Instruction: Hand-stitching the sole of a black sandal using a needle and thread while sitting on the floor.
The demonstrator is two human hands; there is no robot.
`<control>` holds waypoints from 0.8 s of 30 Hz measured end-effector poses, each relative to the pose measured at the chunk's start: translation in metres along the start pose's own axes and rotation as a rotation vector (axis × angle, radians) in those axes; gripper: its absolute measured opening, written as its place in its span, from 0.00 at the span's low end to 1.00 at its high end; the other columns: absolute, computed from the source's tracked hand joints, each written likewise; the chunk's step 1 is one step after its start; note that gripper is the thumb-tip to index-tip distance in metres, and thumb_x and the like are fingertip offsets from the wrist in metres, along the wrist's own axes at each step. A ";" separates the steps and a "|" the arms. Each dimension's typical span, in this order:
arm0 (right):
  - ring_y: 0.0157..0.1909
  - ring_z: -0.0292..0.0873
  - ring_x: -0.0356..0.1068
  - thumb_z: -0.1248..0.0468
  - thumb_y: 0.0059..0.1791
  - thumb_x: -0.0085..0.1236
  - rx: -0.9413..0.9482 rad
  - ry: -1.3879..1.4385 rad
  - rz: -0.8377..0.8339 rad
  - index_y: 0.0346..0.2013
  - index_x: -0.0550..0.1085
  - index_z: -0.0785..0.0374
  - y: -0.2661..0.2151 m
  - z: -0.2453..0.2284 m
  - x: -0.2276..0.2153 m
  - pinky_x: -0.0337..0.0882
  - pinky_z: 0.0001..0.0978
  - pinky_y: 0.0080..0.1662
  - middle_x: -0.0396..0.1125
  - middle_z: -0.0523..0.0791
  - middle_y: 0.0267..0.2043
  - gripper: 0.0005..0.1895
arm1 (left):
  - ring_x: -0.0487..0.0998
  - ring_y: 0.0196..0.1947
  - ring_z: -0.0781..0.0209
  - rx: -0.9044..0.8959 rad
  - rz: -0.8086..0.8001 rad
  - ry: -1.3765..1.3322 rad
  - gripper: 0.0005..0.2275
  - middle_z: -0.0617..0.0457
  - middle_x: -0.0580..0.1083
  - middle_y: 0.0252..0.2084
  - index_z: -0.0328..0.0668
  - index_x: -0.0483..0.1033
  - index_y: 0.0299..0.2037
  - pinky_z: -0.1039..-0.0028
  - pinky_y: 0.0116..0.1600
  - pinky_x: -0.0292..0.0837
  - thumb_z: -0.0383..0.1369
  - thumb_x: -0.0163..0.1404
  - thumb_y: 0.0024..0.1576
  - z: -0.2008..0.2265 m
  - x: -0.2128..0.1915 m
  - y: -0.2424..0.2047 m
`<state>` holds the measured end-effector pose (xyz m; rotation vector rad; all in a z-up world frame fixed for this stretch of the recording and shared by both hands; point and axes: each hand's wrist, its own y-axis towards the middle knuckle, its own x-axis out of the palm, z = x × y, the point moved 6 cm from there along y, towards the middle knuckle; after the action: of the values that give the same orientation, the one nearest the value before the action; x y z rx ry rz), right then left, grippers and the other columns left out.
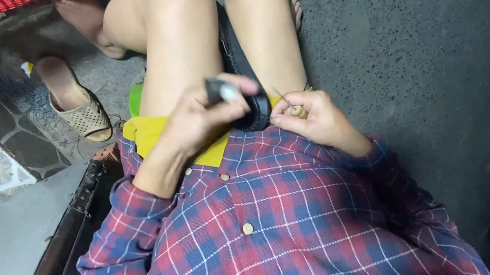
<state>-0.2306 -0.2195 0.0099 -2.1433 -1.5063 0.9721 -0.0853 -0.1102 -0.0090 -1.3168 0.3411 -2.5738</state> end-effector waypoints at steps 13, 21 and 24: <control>0.11 0.29 0.48 0.70 0.45 0.56 0.343 0.557 -0.064 0.26 0.70 0.68 0.003 -0.021 0.011 0.48 0.19 0.14 0.53 0.40 0.10 0.05 | 0.50 0.11 0.76 0.051 0.239 -0.182 0.06 0.61 0.59 0.14 0.41 0.70 0.29 0.84 0.13 0.38 0.33 0.49 0.56 0.012 -0.016 0.118; 0.12 0.28 0.51 0.72 0.45 0.57 0.315 0.598 -0.227 0.29 0.72 0.70 -0.006 -0.009 0.012 0.48 0.18 0.15 0.56 0.39 0.11 0.03 | 0.54 0.11 0.78 -0.008 -0.029 0.297 0.17 0.49 0.77 0.35 0.39 0.71 0.31 0.91 0.17 0.42 0.43 0.37 0.61 0.064 0.006 0.054; 0.10 0.30 0.54 0.76 0.43 0.54 0.114 0.740 -0.157 0.32 0.70 0.78 -0.009 -0.019 0.002 0.55 0.18 0.14 0.55 0.44 0.10 0.05 | 0.67 0.16 0.77 -0.138 -0.257 0.351 0.07 0.61 0.66 0.21 0.39 0.75 0.34 0.88 0.20 0.66 0.33 0.46 0.59 0.055 0.031 0.022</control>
<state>-0.2234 -0.2121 0.0281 -1.9407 -1.1756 0.1540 -0.0557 -0.1460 0.0389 -0.9987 0.4433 -3.0537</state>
